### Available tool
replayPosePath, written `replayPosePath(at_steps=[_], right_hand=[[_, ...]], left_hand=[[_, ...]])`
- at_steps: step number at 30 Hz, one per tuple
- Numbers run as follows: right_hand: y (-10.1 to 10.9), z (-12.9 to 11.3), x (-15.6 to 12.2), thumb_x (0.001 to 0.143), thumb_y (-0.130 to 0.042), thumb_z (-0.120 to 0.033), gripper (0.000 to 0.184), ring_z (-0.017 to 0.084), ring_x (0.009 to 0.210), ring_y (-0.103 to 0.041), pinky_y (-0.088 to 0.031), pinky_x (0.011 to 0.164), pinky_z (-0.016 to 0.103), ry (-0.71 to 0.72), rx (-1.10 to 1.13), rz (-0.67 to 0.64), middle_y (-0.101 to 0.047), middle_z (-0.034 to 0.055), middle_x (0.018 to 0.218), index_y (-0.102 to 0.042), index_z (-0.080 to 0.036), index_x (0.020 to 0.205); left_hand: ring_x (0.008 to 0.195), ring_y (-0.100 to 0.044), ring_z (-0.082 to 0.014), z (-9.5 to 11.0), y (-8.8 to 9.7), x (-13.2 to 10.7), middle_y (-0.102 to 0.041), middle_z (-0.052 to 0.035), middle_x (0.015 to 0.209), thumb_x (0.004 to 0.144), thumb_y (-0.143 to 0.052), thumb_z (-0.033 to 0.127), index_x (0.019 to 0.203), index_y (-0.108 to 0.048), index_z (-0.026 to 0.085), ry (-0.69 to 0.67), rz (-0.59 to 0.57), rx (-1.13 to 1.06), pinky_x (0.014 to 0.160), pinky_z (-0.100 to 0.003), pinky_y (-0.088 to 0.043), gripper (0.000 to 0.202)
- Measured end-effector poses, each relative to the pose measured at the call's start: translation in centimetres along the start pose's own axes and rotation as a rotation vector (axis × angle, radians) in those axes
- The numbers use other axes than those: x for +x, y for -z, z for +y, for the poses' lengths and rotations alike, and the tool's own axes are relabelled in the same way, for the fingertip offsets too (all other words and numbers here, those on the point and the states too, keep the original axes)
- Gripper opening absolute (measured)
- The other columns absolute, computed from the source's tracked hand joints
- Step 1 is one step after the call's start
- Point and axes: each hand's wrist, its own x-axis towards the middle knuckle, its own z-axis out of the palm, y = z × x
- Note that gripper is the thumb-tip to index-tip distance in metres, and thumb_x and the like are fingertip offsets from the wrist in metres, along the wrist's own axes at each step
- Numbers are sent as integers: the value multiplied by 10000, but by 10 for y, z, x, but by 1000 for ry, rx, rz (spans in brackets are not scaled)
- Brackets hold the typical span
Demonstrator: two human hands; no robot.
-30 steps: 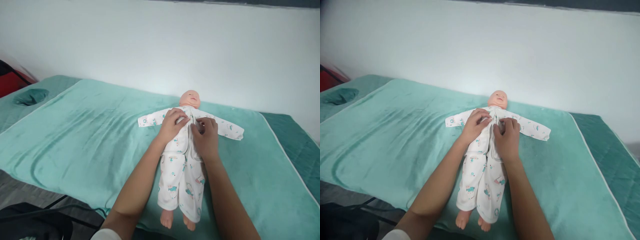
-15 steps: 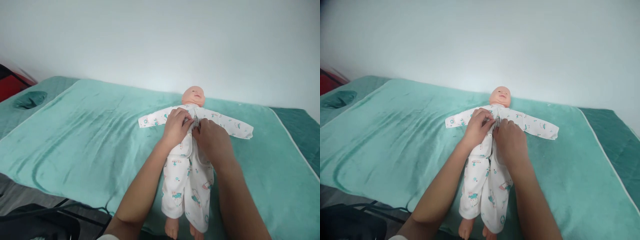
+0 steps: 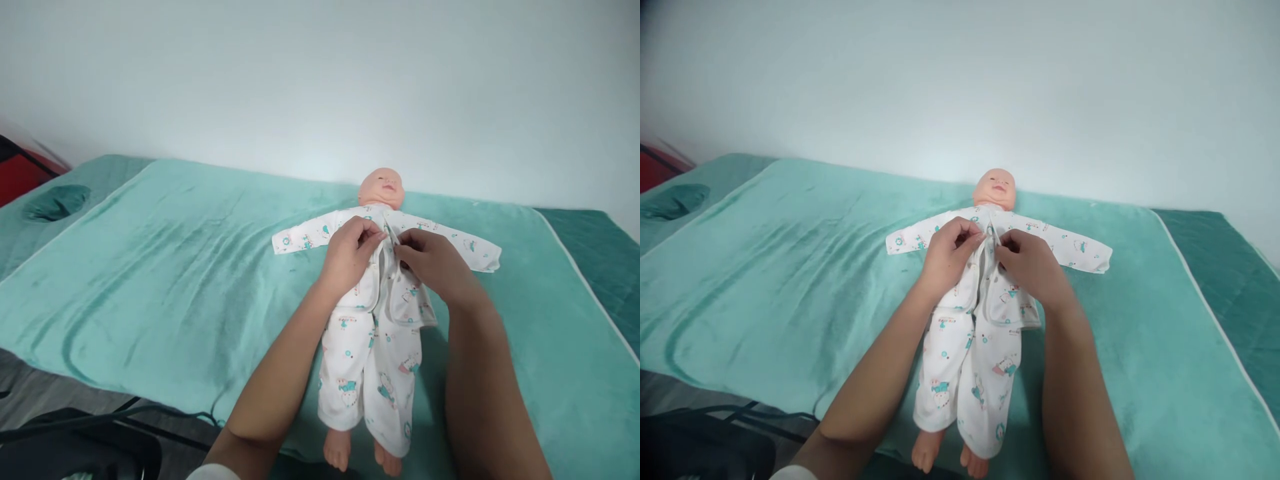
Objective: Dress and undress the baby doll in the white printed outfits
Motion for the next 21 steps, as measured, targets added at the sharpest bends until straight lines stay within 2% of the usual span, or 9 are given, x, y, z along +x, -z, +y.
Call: replayPosePath(at_steps=[3,8,10,15,21], right_hand=[[-1,3,1,799,-639,-304,140,90,496,-394,-280,444,238,2,282,-47,-502,-35,589,-589,-199,722],[-14,6,2,813,-687,-316,160,74,476,-363,-246,427,219,72,652,9,-442,-52,565,-590,-203,755],[-21,5,1,831,-679,-318,155,71,466,-349,-251,427,216,92,657,29,-439,-58,561,-591,-205,772],[-30,2,-2,861,-645,-314,157,74,501,-401,-289,449,208,160,451,87,-497,-49,583,-596,-196,771],[-33,10,-7,897,-624,-358,206,78,533,-441,-314,466,203,174,400,125,-541,-40,616,-596,-194,774]], left_hand=[[745,-537,-128,-1,2,0,-620,5,803,911,-642,291,860,-641,192,33,2,-43,719,-267,-421,111],[716,-500,-124,0,3,2,-588,15,752,895,-649,319,849,-649,190,95,9,-104,696,-262,-397,137],[701,-488,-120,2,3,3,-575,19,732,886,-656,326,834,-647,190,120,7,-148,682,-259,-390,146],[696,-512,-115,3,4,3,-613,13,745,855,-691,348,827,-661,185,174,-33,-303,677,-252,-410,169],[732,-553,-119,-2,3,4,-653,8,772,847,-710,378,826,-700,180,170,-82,-320,712,-254,-432,199]])
